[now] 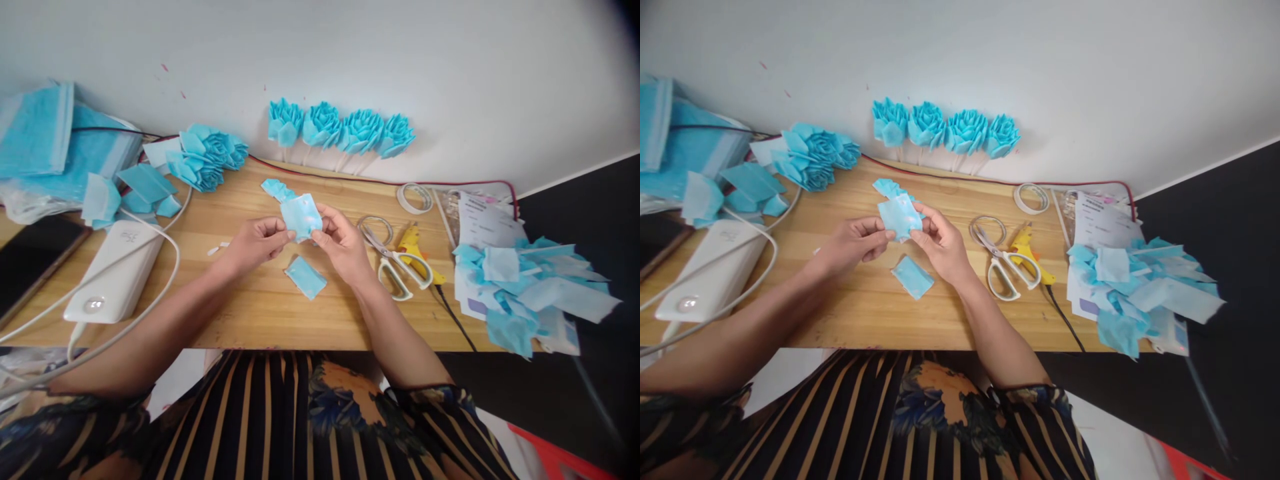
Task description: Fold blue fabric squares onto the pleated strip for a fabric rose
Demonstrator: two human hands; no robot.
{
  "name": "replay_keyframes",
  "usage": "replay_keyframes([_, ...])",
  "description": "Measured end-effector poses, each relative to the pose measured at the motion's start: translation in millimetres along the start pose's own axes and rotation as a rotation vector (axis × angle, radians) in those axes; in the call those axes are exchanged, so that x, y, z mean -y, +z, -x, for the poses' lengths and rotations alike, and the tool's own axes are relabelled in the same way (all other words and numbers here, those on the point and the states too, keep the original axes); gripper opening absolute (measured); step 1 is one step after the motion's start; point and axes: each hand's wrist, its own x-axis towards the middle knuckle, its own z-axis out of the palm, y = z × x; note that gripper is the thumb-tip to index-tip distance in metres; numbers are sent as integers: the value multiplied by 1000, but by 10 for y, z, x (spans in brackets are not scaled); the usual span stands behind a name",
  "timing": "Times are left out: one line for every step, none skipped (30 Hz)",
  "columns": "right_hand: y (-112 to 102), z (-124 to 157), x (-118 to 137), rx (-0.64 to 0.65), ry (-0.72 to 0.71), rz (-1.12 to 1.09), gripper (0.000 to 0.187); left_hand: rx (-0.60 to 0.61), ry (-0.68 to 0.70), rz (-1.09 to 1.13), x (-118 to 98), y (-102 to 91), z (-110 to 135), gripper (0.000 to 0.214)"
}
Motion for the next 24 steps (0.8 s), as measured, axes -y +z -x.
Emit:
replay_keyframes([-8, -2, 1, 12, 0, -4, 49, 3, 6, 1, 5, -6, 0, 33])
replay_keyframes([-16, -3, 2, 22, -3, -10, 49, 5, 10, 1, 8, -10, 0, 33])
replay_keyframes([-24, -5, 2, 30, -6, -18, 50, 6, 11, -1, 9, -12, 1, 33])
replay_keyframes([-33, -7, 2, 36, -8, -28, 50, 5, 12, -2, 7, -13, 3, 33])
replay_keyframes([-41, -9, 1, 39, -9, -40, 50, 5, 12, -2, 4, -14, 5, 33])
replay_keyframes([-49, -12, 0, 42, -6, -54, 50, 1, 13, 0, -2, -14, 7, 33])
replay_keyframes([-56, -14, -1, 44, -1, -68, 50, -1, 13, 2, -8, -14, 9, 33])
replay_keyframes([-62, -16, -2, 46, 7, -81, 51, -3, 12, 5, -15, -14, 12, 32])
replay_keyframes([-66, -18, -1, 47, 15, -94, 51, -6, 9, 6, -22, -13, 14, 31])
replay_keyframes([-69, -19, -1, 49, 23, -106, 52, -6, 2, 7, -28, -12, 17, 31])
replay_keyframes([-70, -20, 0, 52, 30, -121, 53, -6, -5, 11, -34, -10, 20, 30])
replay_keyframes([-69, -21, 0, 57, 36, -142, 54, -5, -13, 19, -38, -7, 23, 30])
replay_keyframes([-68, -21, 0, 62, 40, -169, 54, -4, -19, 31, -41, -3, 26, 30])
replay_keyframes([-67, -20, -2, 70, 46, -200, 54, -6, -25, 45, -43, 1, 28, 29])
replay_keyframes([-66, -21, -6, 78, 52, -229, 55, -3, -31, 59, -43, 3, 28, 30])
replay_keyframes([-66, -21, -10, 85, 58, -250, 55, 3, -39, 71, -40, 2, 24, 30])
replay_keyframes([-68, -22, -15, 87, 64, -258, 55, 11, -49, 87, -34, -2, 17, 30])
replay_keyframes([-71, -23, -18, 83, 67, -253, 56, 15, -65, 108, -24, -10, 4, 29])
replay_keyframes([-76, -24, -20, 74, 66, -238, 57, 5, -80, 143, -9, -21, -13, 28])
replay_keyframes([-81, -25, -20, 61, 61, -218, 59, -23, -89, 191, 9, -34, -33, 27])
replay_keyframes([-85, -24, -16, 48, 51, -197, 61, -65, -88, 247, 30, -46, -55, 28])
replay_keyframes([-86, -21, -10, 41, 37, -176, 63, -110, -76, 303, 52, -56, -75, 31])
replay_keyframes([-85, -17, -2, 40, 19, -153, 65, -141, -55, 351, 72, -60, -92, 36])
replay_keyframes([-79, -11, 8, 45, 0, -128, 67, -144, -32, 389, 90, -57, -104, 42])
